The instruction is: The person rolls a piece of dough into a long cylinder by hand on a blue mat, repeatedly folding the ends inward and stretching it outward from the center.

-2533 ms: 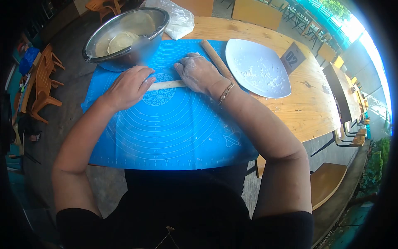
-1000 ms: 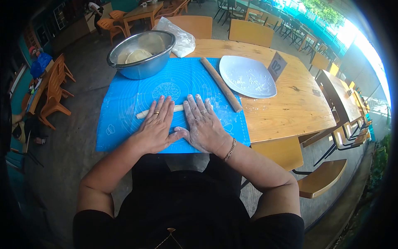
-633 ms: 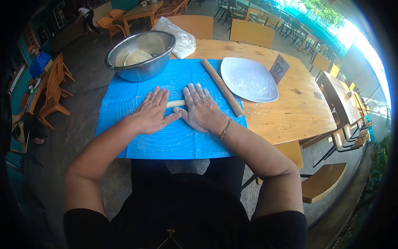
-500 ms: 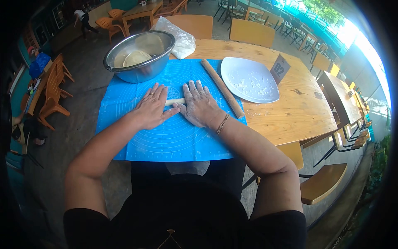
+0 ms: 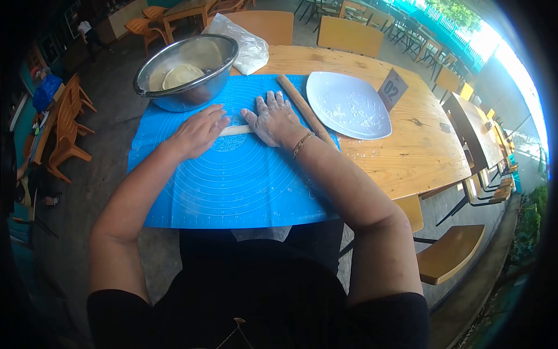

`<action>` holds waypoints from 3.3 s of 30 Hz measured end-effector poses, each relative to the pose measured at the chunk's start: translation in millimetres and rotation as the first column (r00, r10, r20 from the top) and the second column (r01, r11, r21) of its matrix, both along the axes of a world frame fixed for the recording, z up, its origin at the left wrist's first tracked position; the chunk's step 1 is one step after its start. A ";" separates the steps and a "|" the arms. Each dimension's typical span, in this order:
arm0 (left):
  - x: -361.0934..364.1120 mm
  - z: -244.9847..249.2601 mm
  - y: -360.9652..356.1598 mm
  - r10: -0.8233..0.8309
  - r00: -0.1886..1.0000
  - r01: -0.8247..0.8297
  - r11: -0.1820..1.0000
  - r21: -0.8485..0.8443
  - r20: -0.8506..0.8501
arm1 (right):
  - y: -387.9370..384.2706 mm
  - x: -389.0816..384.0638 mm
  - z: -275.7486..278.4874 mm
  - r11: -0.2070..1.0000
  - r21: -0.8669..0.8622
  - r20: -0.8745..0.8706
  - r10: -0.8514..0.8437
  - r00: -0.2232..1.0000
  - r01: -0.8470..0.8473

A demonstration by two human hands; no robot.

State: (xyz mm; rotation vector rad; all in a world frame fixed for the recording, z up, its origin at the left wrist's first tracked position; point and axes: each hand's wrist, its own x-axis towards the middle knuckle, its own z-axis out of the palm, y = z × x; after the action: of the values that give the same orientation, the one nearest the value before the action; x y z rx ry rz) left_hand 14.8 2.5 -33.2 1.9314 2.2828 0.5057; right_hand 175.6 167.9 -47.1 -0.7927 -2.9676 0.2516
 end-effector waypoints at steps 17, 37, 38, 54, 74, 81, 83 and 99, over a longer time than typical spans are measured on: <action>71.9 -17.0 -15.6 -0.058 0.989 0.045 0.995 -0.094 -0.139 | -58.0 62.1 -17.9 0.944 0.252 -0.187 0.264 0.946 -0.214; 42.0 -22.6 3.6 -0.025 0.978 0.019 0.999 -0.028 -0.206 | -36.1 24.3 -5.1 0.980 0.166 -0.075 0.119 0.990 -0.106; 39.0 -23.5 6.9 -0.025 0.973 0.019 0.999 -0.028 -0.231 | -31.6 19.2 -4.0 0.977 0.194 -0.033 0.101 0.994 -0.092; 42.7 1.8 -44.0 -0.079 0.969 0.072 0.997 -0.039 -0.233 | -38.5 72.2 19.0 0.987 0.023 -0.299 0.158 0.941 -0.158; 76.7 30.6 -93.7 0.018 0.996 -0.046 0.944 -0.326 -0.089 | -70.5 139.2 25.1 0.979 0.109 -0.151 0.187 0.971 -0.172; 50.9 17.4 -76.3 0.104 0.986 -0.095 0.992 0.078 -0.131 | -75.4 84.9 30.6 0.962 0.121 -0.364 0.271 0.891 -0.243; 38.8 -12.1 -76.4 0.112 0.970 -0.088 0.989 0.118 -0.216 | -85.8 65.8 14.9 0.905 0.196 -0.313 0.422 0.851 -0.377; 21.0 -30.0 -76.8 0.189 0.937 -0.288 0.893 0.346 0.293 | -57.3 -27.3 13.4 0.952 0.077 -0.223 0.306 0.926 -0.296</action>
State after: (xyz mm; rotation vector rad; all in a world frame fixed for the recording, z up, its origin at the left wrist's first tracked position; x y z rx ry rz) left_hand 35.8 -74.3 -63.2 1.5987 2.3962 1.2392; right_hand 148.3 110.6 -33.7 -0.2738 -2.8448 0.2733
